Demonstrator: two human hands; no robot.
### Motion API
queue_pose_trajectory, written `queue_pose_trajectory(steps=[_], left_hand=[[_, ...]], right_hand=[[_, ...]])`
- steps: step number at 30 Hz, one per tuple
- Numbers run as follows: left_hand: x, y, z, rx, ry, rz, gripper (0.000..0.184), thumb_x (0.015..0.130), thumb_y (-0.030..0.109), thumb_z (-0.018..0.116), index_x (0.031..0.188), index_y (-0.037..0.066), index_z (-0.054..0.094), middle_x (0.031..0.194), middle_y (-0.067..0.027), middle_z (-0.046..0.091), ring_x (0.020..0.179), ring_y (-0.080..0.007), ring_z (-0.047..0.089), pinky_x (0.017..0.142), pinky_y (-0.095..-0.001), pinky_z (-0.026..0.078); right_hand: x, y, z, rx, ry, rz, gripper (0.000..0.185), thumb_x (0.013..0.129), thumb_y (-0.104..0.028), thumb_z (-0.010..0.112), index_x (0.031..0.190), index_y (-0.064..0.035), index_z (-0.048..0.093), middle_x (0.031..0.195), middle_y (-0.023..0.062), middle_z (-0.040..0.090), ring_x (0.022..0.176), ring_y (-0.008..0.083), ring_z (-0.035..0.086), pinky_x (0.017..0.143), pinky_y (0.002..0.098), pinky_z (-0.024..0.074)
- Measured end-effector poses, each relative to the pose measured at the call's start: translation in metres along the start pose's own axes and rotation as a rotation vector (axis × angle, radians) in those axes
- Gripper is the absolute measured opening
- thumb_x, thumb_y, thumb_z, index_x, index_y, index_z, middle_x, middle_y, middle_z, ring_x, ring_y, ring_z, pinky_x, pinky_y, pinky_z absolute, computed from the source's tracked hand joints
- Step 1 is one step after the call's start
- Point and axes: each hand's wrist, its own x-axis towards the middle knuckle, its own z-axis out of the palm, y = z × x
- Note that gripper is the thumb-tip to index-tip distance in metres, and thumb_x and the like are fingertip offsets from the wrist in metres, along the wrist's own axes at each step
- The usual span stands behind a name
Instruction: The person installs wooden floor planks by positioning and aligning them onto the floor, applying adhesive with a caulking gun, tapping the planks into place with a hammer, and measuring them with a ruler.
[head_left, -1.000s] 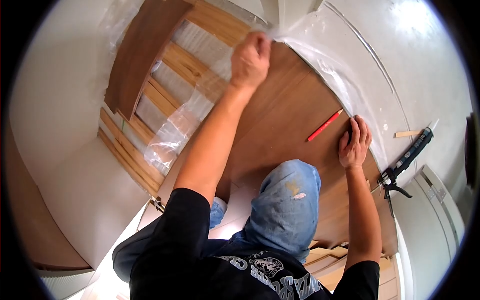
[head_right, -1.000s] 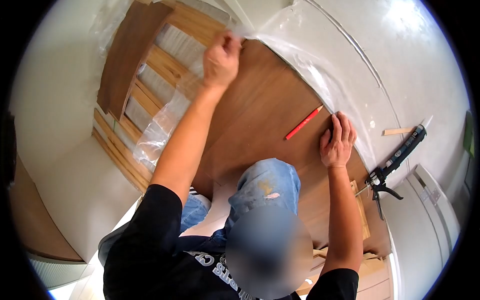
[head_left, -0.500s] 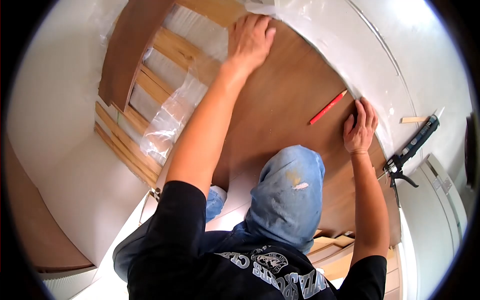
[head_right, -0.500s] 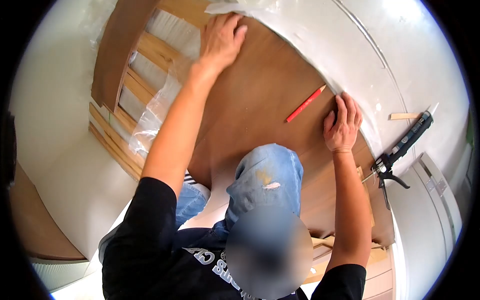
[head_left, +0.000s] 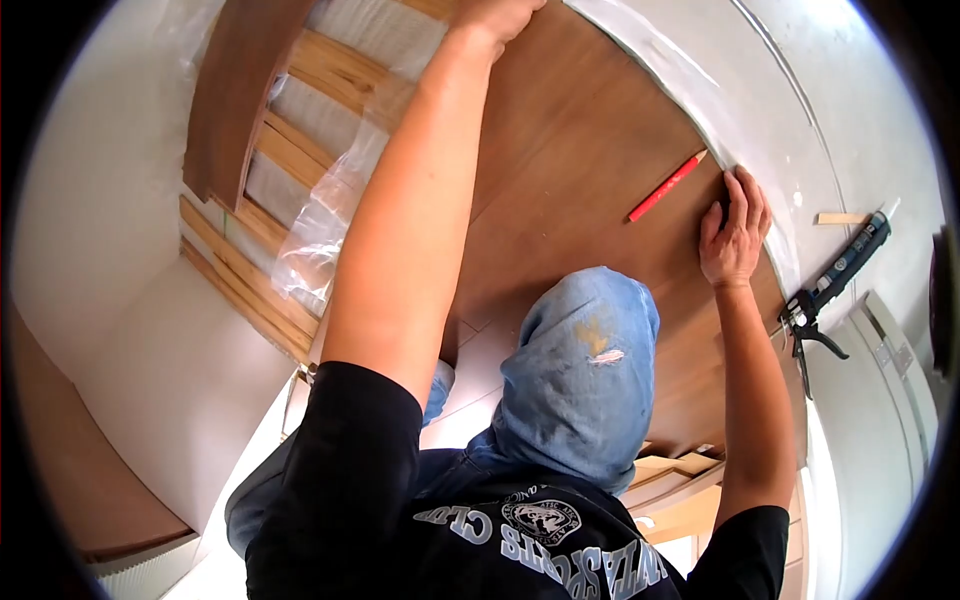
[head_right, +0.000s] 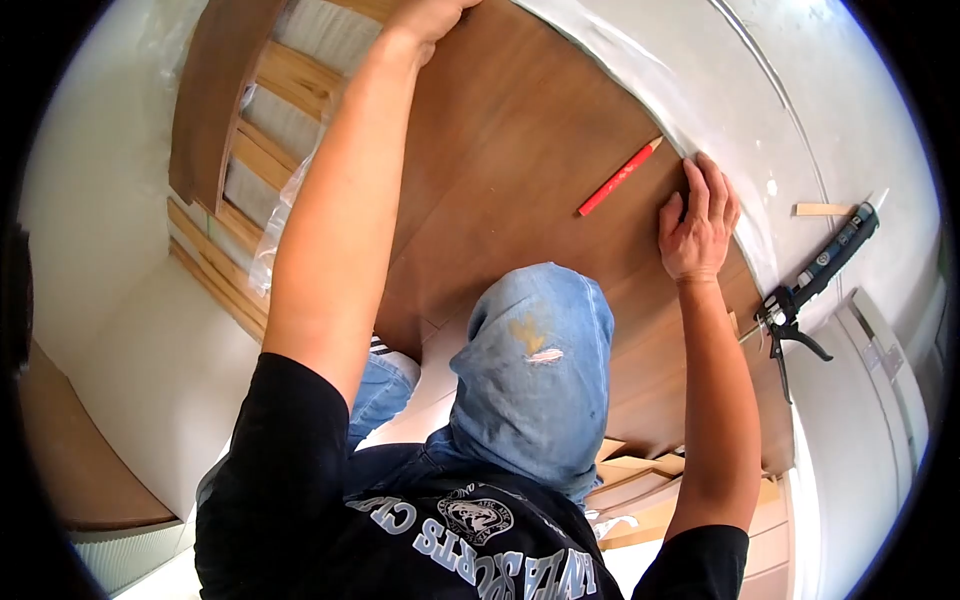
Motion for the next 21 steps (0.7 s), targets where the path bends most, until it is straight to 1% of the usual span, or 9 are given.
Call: queue_pose_trajectory(steps=[1, 2, 4, 5, 7, 8, 16, 21], left_hand=[[0.000, -0.002, 0.003, -0.099, -0.036, -0.084, 0.048, 0.094, 0.035, 0.073, 0.126, -0.001, 0.071, 0.125, -0.0143, 0.073, 0.111, -0.0275, 0.068, 0.095, -0.0433, 0.054], [0.000, -0.005, 0.005, -0.100, -0.041, -0.086, 0.048, 0.094, 0.035, 0.073, 0.126, -0.001, 0.071, 0.125, -0.0143, 0.073, 0.111, -0.0275, 0.068, 0.095, -0.0433, 0.054], [0.003, -0.011, 0.008, 0.080, -0.018, -0.101, 0.048, 0.093, 0.033, 0.076, 0.126, -0.001, 0.071, 0.128, -0.0130, 0.071, 0.109, -0.0279, 0.069, 0.092, -0.0425, 0.055], [0.005, -0.008, 0.010, 0.080, -0.019, -0.100, 0.048, 0.093, 0.033, 0.076, 0.126, -0.001, 0.071, 0.128, -0.0130, 0.071, 0.109, -0.0279, 0.069, 0.092, -0.0425, 0.055], [0.009, -0.001, 0.014, -0.080, 0.018, -0.140, 0.048, 0.089, 0.031, 0.081, 0.123, -0.002, 0.073, 0.124, -0.0131, 0.072, 0.108, -0.0262, 0.068, 0.090, -0.0405, 0.056], [0.008, -0.001, 0.013, -0.080, 0.016, -0.139, 0.048, 0.089, 0.031, 0.081, 0.123, -0.002, 0.073, 0.124, -0.0131, 0.072, 0.108, -0.0262, 0.068, 0.090, -0.0405, 0.056], [-0.003, 0.022, 0.003, -0.029, -0.017, -0.243, 0.054, 0.080, 0.031, 0.086, 0.118, -0.006, 0.075, 0.118, -0.0138, 0.074, 0.102, -0.0230, 0.071, 0.084, -0.0383, 0.058], [-0.014, 0.048, 0.005, 0.106, 0.031, -0.322, 0.058, 0.075, 0.031, 0.089, 0.115, -0.008, 0.076, 0.114, -0.0142, 0.076, 0.098, -0.0211, 0.072, 0.081, -0.0370, 0.060]], right_hand=[[-0.001, 0.000, -0.001, -0.001, -0.003, 0.002, 0.051, 0.093, -0.013, 0.064, 0.143, -0.0114, 0.060, 0.152, 0.0095, 0.054, 0.141, 0.0338, 0.048, 0.121, 0.0463, 0.0341], [-0.003, 0.000, -0.002, -0.004, -0.006, 0.006, 0.051, 0.093, -0.013, 0.064, 0.143, -0.0114, 0.060, 0.152, 0.0095, 0.054, 0.141, 0.0338, 0.048, 0.121, 0.0463, 0.0341], [-0.002, 0.000, 0.000, 0.000, -0.001, 0.002, 0.050, 0.093, -0.014, 0.064, 0.143, -0.0115, 0.060, 0.152, 0.0095, 0.054, 0.141, 0.0336, 0.048, 0.121, 0.0464, 0.0340], [-0.002, 0.001, 0.000, -0.001, -0.001, 0.002, 0.050, 0.093, -0.014, 0.064, 0.143, -0.0115, 0.060, 0.152, 0.0095, 0.054, 0.141, 0.0336, 0.048, 0.121, 0.0464, 0.0340], [-0.002, 0.001, 0.000, -0.001, 0.000, -0.003, 0.050, 0.093, -0.014, 0.064, 0.143, -0.0116, 0.060, 0.152, 0.0093, 0.055, 0.141, 0.0335, 0.048, 0.120, 0.0465, 0.0344], [-0.002, 0.000, -0.001, -0.002, 0.001, -0.001, 0.050, 0.093, -0.014, 0.064, 0.143, -0.0116, 0.060, 0.152, 0.0093, 0.055, 0.141, 0.0335, 0.048, 0.120, 0.0465, 0.0344], [-0.002, 0.001, 0.000, 0.009, 0.017, -0.003, 0.050, 0.092, -0.014, 0.066, 0.142, -0.0130, 0.061, 0.151, 0.0080, 0.056, 0.139, 0.0322, 0.049, 0.120, 0.0457, 0.0357], [-0.001, 0.001, 0.000, 0.003, 0.020, 0.002, 0.050, 0.092, -0.015, 0.066, 0.142, -0.0132, 0.061, 0.151, 0.0079, 0.056, 0.139, 0.0322, 0.049, 0.120, 0.0461, 0.0360]])
